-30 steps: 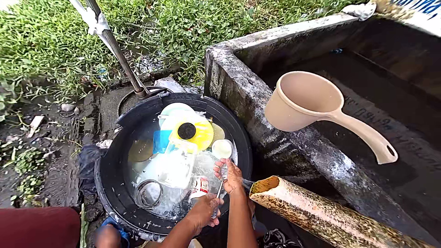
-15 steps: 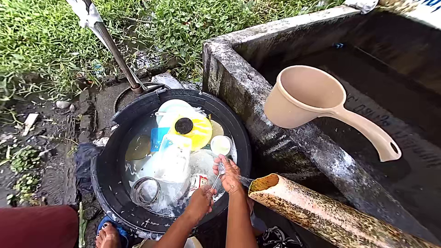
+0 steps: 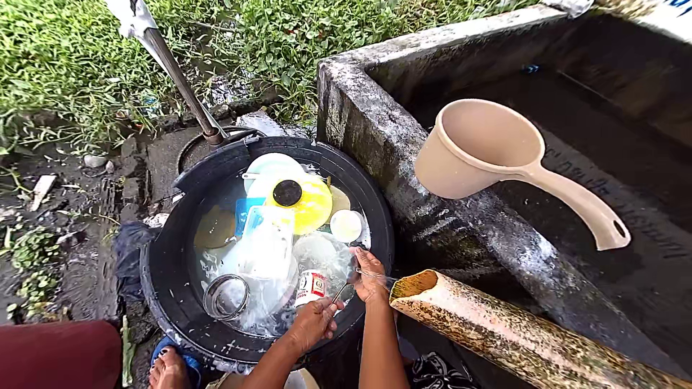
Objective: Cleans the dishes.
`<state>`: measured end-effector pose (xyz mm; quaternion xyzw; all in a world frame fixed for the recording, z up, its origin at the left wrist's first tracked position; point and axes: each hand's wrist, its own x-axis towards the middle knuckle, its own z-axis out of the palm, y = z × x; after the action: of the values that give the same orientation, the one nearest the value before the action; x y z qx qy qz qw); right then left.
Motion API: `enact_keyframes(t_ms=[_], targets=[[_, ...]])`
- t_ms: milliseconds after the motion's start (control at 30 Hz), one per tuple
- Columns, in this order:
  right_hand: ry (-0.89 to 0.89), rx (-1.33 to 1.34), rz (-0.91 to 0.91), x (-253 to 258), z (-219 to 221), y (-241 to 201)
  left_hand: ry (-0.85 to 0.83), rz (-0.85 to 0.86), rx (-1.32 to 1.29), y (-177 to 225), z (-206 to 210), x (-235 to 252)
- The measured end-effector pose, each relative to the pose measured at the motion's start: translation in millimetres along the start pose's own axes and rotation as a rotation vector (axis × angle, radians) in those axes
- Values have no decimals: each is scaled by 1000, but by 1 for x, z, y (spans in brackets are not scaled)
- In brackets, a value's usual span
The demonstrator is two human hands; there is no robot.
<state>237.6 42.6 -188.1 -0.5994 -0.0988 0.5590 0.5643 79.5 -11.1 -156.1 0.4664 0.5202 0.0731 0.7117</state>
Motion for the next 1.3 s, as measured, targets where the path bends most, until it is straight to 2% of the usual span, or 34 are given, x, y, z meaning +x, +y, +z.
enact_keyframes(t_ms=[133,367,500,700,800,900,1033,1133,1200,1300], targets=[[168,-93,-128,9,5,10,20,59,4,10,10,8],[-98,92,-47,5,-4,4,153,79,-144,55,14,42],[-140,307,-85,14,-21,14,99,74,-193,71,16,54],[-73,536,-19,18,-33,-4,18,179,-138,73,26,74],[-195,620,-151,32,-52,14,64,210,-93,71,31,82],[-250,587,-114,31,-56,12,69,205,-39,72,32,79],[-307,618,-74,32,-58,14,-4,301,-80,67,30,73],[-340,629,-85,32,-59,14,-24,389,82,65,26,70],[-428,667,-102,39,-65,21,-17,433,262,66,24,68],[-377,639,-108,32,-61,18,6,430,512,77,26,61]])
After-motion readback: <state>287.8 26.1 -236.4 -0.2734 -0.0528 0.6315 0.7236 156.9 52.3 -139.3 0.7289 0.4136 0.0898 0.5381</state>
